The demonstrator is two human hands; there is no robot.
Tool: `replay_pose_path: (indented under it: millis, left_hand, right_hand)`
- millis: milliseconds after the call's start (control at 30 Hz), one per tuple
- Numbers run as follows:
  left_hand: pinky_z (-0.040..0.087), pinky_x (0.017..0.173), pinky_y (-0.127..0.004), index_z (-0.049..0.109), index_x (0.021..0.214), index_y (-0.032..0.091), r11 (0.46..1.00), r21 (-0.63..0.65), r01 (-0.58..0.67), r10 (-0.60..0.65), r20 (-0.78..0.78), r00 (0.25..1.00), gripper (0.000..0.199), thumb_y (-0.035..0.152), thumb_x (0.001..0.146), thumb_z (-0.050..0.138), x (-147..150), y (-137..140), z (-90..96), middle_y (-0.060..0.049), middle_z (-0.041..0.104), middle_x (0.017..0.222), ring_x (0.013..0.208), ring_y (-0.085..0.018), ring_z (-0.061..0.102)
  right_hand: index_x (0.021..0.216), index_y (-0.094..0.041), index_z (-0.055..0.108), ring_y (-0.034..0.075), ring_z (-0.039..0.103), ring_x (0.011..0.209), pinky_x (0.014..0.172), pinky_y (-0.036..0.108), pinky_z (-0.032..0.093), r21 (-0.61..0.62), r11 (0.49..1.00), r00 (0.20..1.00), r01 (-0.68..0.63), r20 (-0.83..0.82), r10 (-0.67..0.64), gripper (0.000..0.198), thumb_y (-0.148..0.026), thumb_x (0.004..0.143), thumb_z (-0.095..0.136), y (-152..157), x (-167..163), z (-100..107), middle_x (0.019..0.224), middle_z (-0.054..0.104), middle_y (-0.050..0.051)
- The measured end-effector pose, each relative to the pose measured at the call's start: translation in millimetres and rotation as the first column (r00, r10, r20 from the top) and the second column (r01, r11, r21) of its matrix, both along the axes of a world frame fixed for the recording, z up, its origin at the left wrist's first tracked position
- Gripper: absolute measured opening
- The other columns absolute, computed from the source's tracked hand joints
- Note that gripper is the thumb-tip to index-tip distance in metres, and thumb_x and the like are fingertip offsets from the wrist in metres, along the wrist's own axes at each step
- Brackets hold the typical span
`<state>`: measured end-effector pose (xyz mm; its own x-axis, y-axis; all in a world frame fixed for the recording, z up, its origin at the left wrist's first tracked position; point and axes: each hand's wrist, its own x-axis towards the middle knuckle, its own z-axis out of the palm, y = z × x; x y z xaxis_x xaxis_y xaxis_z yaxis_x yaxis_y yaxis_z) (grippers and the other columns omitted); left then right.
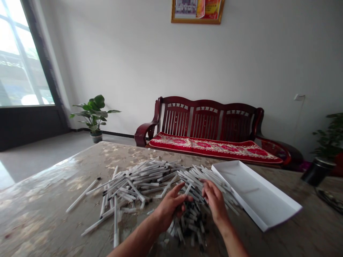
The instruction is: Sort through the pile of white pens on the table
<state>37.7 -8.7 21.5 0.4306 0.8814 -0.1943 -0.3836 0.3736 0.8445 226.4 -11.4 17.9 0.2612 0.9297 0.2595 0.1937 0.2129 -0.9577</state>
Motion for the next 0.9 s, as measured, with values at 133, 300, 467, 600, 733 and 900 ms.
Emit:
replay_pose_path:
  millis: [133,300,467,600,733,900]
  left_hand:
    - [0.027,0.039,-0.017,0.042,0.144,0.014,0.994,0.092,0.064,-0.055,-0.097,0.994,0.085,0.036,0.071,0.079,5,-3,-2.1,-0.007,0.073,0.087,0.047,-0.005,0.049]
    - [0.034,0.044,-0.02,0.049,0.137,0.017,0.976,0.219,0.001,0.042,-0.192,0.98,0.07,0.056,0.08,0.063,2,2,-9.4,-0.007,0.073,0.089,0.052,-0.01,0.057]
    - [0.049,0.06,-0.027,0.065,0.108,0.018,0.793,0.581,-0.181,0.474,-0.403,0.783,0.037,0.046,0.089,0.048,-12,16,-21.3,-0.005,0.072,0.083,0.067,-0.017,0.065]
    - [0.051,0.091,-0.038,0.07,0.101,0.024,0.587,0.803,0.1,0.647,-0.54,0.538,0.024,0.028,0.089,0.05,-19,16,-22.5,-0.006,0.075,0.1,0.099,-0.023,0.067]
    - [0.044,0.106,-0.047,0.066,0.123,0.026,0.489,0.76,0.428,0.665,-0.643,0.381,0.035,0.029,0.09,0.056,-17,8,-20.6,-0.008,0.067,0.129,0.124,-0.028,0.058]
    - [0.031,0.117,-0.055,0.052,0.142,0.03,0.476,0.62,0.623,0.606,-0.745,0.279,0.061,0.039,0.084,0.068,-15,2,-21.6,-0.011,0.046,0.153,0.141,-0.033,0.04]
  right_hand:
    - [0.092,-0.019,0.069,0.009,0.039,0.045,0.044,0.021,0.026,-0.157,0.934,0.942,-0.322,-0.148,0.3,0.045,-0.061,0.077,0.067,-8,-16,7,0.056,0.051,-0.006]
    - [0.083,-0.019,0.064,0.008,0.043,0.044,0.039,0.018,0.026,-0.155,0.988,0.953,-0.018,-0.302,-0.03,0.042,-0.057,0.067,0.073,3,-3,-2,0.058,0.057,-0.006]
    - [0.092,-0.017,0.064,0.014,0.058,0.055,0.043,0.022,0.041,-0.031,0.921,0.887,0.389,-0.256,-0.383,0.049,-0.059,0.067,0.068,20,39,-21,0.075,0.07,0.003]
    - [0.125,-0.012,0.057,0.02,0.064,0.059,0.053,0.029,0.049,0.056,0.85,0.849,0.524,0.042,-0.527,0.065,-0.054,0.076,0.059,25,64,-35,0.085,0.074,0.009]
    - [0.113,-0.017,0.068,0.023,0.07,0.083,0.076,0.034,0.053,0.302,0.87,0.771,0.39,0.409,-0.488,0.04,-0.037,0.086,0.045,26,66,-40,0.097,0.075,0.01]
    - [0.104,-0.024,0.074,0.018,0.068,0.1,0.086,0.028,0.05,0.203,0.971,0.556,0.128,0.796,-0.239,0.045,-0.008,0.089,0.035,20,54,-39,0.112,0.073,0.004]
